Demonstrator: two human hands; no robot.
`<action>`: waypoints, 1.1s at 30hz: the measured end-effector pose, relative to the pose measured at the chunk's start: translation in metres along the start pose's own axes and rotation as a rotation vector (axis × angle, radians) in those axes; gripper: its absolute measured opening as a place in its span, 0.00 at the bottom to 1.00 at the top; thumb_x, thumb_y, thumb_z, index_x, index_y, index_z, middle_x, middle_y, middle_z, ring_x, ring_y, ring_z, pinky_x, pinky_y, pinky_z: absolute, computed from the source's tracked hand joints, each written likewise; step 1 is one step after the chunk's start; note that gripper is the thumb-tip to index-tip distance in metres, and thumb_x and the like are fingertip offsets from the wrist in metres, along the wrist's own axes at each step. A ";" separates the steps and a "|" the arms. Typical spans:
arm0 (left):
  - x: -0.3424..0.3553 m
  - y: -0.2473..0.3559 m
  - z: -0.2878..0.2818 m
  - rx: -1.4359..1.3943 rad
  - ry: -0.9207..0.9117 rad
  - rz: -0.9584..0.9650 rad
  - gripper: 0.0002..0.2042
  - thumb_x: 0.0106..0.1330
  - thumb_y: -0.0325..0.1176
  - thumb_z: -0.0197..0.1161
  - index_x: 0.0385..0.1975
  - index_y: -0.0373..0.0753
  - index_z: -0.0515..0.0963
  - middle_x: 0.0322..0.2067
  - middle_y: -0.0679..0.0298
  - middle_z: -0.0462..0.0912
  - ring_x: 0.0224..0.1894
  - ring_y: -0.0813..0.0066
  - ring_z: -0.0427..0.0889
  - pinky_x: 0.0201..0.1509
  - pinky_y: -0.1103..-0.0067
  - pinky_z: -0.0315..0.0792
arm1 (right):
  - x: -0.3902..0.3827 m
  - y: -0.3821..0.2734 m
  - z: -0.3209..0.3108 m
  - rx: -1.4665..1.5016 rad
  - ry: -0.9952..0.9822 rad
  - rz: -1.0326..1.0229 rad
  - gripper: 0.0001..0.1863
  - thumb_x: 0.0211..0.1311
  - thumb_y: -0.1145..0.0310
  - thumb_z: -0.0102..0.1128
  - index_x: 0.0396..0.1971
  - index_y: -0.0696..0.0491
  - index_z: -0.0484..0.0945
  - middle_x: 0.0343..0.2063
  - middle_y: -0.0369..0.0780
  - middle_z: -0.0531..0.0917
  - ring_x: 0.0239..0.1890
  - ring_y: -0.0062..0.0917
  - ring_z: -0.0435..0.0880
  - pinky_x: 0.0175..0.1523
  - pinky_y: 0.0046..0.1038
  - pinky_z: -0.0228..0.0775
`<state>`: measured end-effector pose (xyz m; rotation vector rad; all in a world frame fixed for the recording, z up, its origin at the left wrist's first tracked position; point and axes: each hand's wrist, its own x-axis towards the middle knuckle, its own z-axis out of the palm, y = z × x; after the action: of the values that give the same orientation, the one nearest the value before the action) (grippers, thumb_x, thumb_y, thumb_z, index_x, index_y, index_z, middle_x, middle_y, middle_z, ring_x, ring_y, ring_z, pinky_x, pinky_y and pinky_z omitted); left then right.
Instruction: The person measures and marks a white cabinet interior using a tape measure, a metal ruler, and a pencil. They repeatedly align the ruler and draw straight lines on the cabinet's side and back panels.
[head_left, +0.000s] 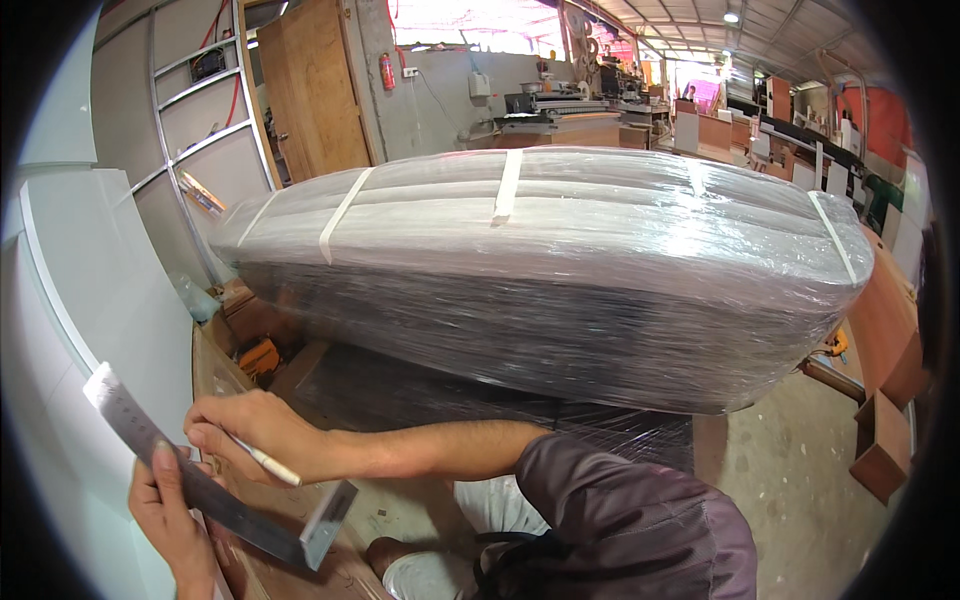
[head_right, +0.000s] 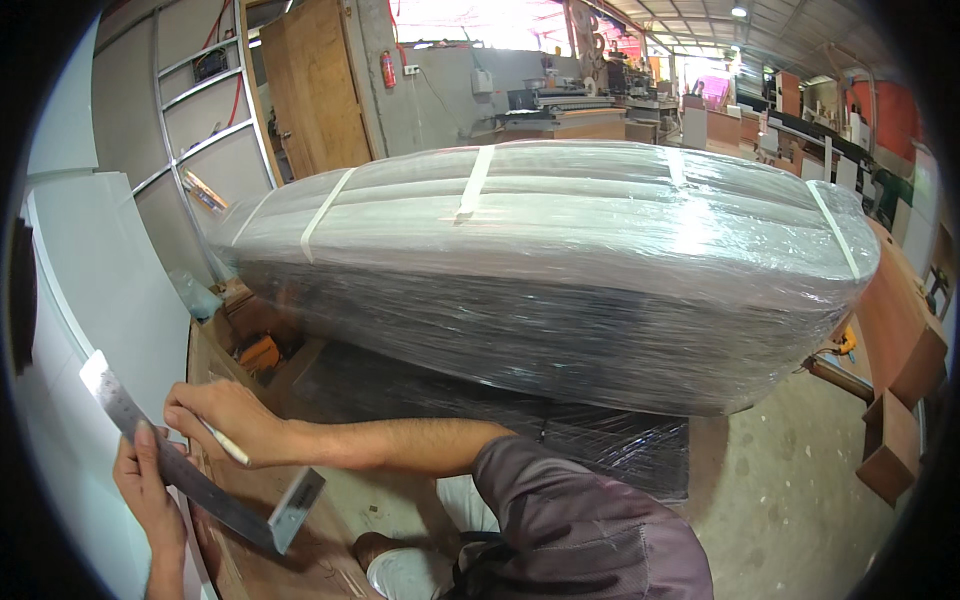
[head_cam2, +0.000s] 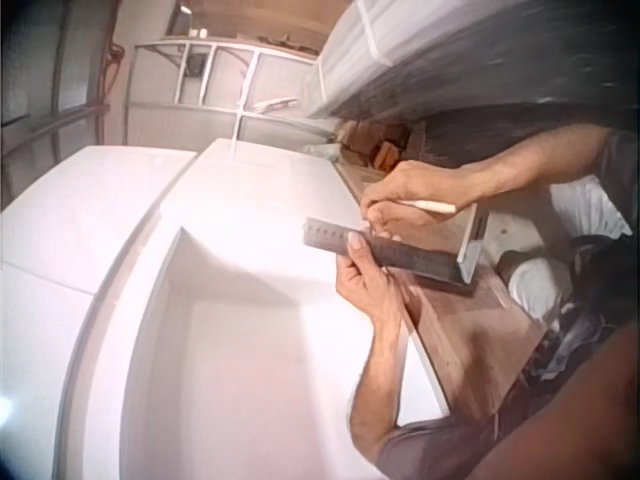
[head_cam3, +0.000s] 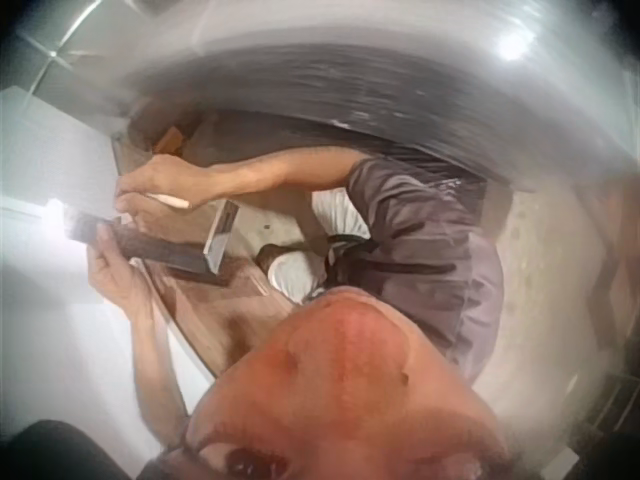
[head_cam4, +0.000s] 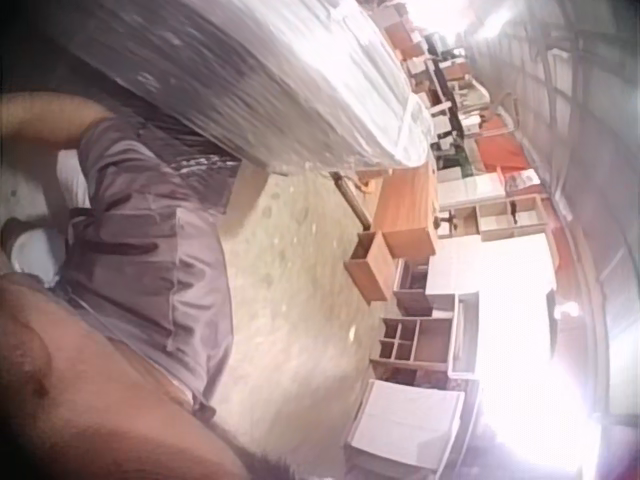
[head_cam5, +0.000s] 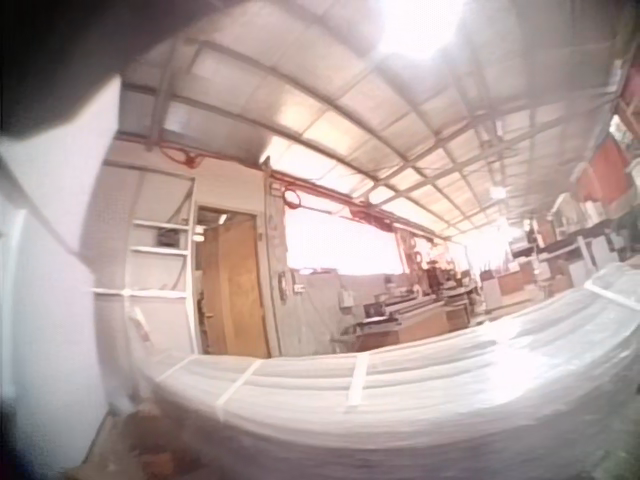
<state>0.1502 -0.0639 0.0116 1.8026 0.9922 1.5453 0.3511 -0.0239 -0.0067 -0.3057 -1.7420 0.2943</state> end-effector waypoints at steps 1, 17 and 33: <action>0.008 -0.003 -0.011 0.057 0.030 0.033 0.20 0.82 0.49 0.59 0.43 0.34 0.78 0.30 0.65 0.81 0.32 0.80 0.82 0.39 0.80 0.79 | -0.008 0.003 0.004 -0.016 -0.035 0.041 0.11 0.81 0.65 0.55 0.48 0.57 0.79 0.23 0.44 0.85 0.24 0.36 0.87 0.31 0.34 0.76; 0.068 -0.028 -0.053 -0.258 0.229 0.071 0.24 0.82 0.52 0.56 0.51 0.32 0.78 0.38 0.56 0.86 0.39 0.64 0.89 0.46 0.69 0.84 | 0.001 0.013 0.018 -0.601 -0.391 -0.179 0.43 0.69 0.59 0.65 0.79 0.55 0.59 0.27 0.42 0.87 0.22 0.39 0.86 0.25 0.41 0.76; 0.080 -0.018 -0.105 0.760 0.562 0.206 0.26 0.75 0.57 0.65 0.38 0.34 0.79 0.33 0.57 0.84 0.31 0.66 0.85 0.35 0.67 0.77 | 0.220 -0.027 -0.011 -1.253 -0.749 -0.917 0.10 0.73 0.60 0.60 0.36 0.49 0.74 0.21 0.42 0.80 0.26 0.42 0.84 0.32 0.44 0.71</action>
<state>0.0484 0.0070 0.0610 2.0211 1.9134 2.0422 0.3203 0.0313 0.2061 -0.2391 -2.3892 -1.5757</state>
